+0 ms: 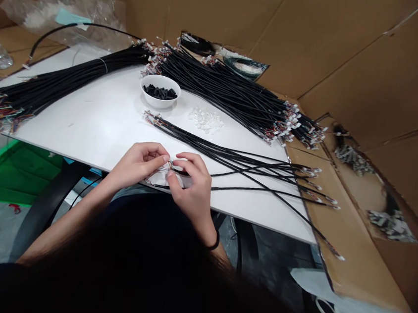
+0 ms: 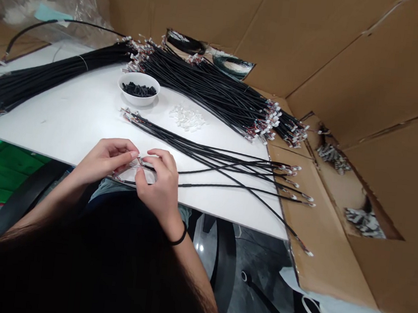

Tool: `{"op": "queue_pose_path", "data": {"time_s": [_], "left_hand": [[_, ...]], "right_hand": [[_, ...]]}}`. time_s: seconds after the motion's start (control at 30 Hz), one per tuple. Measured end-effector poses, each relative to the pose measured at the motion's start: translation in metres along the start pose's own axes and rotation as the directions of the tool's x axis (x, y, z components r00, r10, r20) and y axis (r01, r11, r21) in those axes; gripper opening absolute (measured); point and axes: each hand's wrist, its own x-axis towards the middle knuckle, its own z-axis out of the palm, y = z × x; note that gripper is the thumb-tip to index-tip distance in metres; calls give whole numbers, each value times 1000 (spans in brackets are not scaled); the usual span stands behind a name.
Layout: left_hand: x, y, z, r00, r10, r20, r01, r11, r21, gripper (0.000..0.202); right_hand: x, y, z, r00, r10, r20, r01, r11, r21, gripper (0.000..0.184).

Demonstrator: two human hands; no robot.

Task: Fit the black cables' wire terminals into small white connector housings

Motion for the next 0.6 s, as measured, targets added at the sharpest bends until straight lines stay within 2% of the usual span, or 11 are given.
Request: {"op": "queue_pose_path", "data": {"time_s": [0.07,0.33,0.6], "left_hand": [[1,-1,0,1000,6,-4,-6,1000,-7,20],[1,-5,0,998,53,-25,-53,999,-11,18],[3,-14,-3,997,80,18,-76,983,-167,15]], "right_hand": [[0,1,0,1000,4,10,-4,1000,-8,6],[0,2,-1,1000,27,10,-28,999,17,9],[1,0,-1,999,42,14,-42,999,33,11]]}}
